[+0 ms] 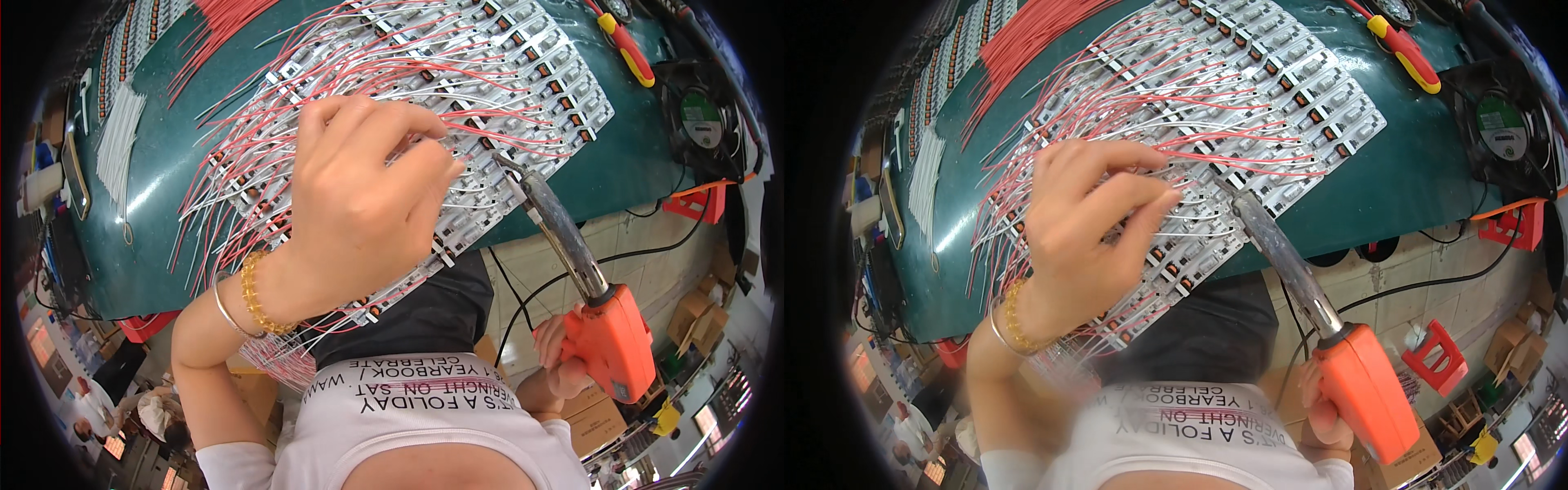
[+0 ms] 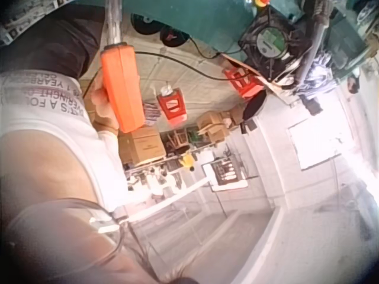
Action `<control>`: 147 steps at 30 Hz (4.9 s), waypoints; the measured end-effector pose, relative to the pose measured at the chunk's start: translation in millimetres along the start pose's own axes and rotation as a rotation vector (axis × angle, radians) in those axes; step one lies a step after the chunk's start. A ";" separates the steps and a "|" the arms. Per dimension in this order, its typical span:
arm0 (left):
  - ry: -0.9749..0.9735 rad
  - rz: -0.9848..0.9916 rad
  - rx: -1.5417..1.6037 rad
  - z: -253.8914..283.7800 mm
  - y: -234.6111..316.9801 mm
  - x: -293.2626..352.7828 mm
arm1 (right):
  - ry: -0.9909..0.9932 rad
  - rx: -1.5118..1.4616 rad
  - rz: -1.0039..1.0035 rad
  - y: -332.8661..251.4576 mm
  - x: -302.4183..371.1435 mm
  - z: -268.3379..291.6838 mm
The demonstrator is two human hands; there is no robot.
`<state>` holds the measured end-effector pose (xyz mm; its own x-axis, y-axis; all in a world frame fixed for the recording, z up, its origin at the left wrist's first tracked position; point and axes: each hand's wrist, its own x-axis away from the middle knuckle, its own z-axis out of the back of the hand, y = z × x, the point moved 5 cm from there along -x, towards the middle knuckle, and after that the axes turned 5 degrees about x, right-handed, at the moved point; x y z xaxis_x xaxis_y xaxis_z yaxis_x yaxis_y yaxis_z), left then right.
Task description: The person uses a soldering iron to attach red and white wires to a grid of electronic components on a circuit board. They repeatedly pick up individual wires, position them on the board, and apply the soldering iron to secure the connections.
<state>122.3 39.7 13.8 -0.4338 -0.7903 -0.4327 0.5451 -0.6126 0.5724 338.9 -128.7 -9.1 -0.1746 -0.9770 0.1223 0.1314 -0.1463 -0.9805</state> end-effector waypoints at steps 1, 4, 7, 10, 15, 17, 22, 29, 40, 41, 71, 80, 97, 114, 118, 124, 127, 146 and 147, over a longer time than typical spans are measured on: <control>-0.022 -0.002 0.010 -1.3 2.7 -0.9 | 0.000 0.002 -0.003 1.4 2.5 3.3; -0.050 0.001 -0.004 -5.3 4.7 -2.2 | 0.027 0.012 -0.023 11.4 10.5 13.3; -0.063 0.015 -0.011 -5.8 4.7 -1.7 | 0.101 0.023 -0.045 13.8 10.7 10.0; -0.069 0.022 -0.005 -5.6 4.2 -1.6 | 0.052 0.077 -0.043 13.7 8.6 11.8; -0.044 0.023 -0.019 -5.6 4.4 -0.1 | 0.022 0.458 0.072 20.0 24.1 27.6; -0.046 0.015 -0.024 -7.2 4.9 -0.7 | 0.050 0.473 0.058 18.1 23.7 27.8; -0.044 0.014 -0.026 -8.8 5.6 -1.4 | 0.138 0.240 0.042 20.8 22.1 26.1; -0.064 0.007 -0.056 -4.6 7.2 -2.9 | 0.003 -0.082 0.064 -2.7 -12.8 -3.2; 0.064 -0.101 -0.688 48.1 -146.2 -107.6 | 0.057 -0.175 0.301 13.0 -27.5 1.7; 0.033 -0.057 -0.667 46.8 -157.2 -111.7 | 0.048 -0.171 0.299 12.5 -28.4 1.3; -0.092 0.116 0.018 -8.4 24.9 15.8 | -0.039 -0.087 0.087 17.6 17.8 13.4; -0.113 0.120 -0.011 -14.3 26.9 9.5 | 0.246 -0.017 -0.079 31.2 32.6 20.8; -0.103 0.130 -0.032 -16.8 26.4 9.7 | 0.053 0.186 -0.088 25.7 25.1 26.2; -0.106 0.125 -0.029 -17.9 26.0 9.0 | 0.093 0.156 0.045 35.8 34.6 29.0; -0.104 0.127 -0.030 -17.8 26.2 9.1 | 0.006 0.055 0.063 18.6 16.5 12.3; -0.108 0.127 -0.029 -18.1 27.7 7.7 | 0.024 -0.029 0.024 14.1 17.2 8.7; -0.104 0.127 -0.023 -16.6 27.8 6.9 | 0.007 -0.078 0.033 14.5 16.5 9.6; -0.058 0.015 -0.004 -21.3 28.2 13.8 | 0.166 0.180 0.051 30.6 34.4 31.1; -0.057 0.007 -0.002 -21.8 28.7 13.2 | 0.067 0.242 0.066 29.6 35.1 38.3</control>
<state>147.8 11.4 9.3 -0.4701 -0.7924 -0.3888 0.5492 -0.6075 0.5739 374.1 -173.3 -28.0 -0.2207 -0.9745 0.0412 0.3726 -0.1233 -0.9197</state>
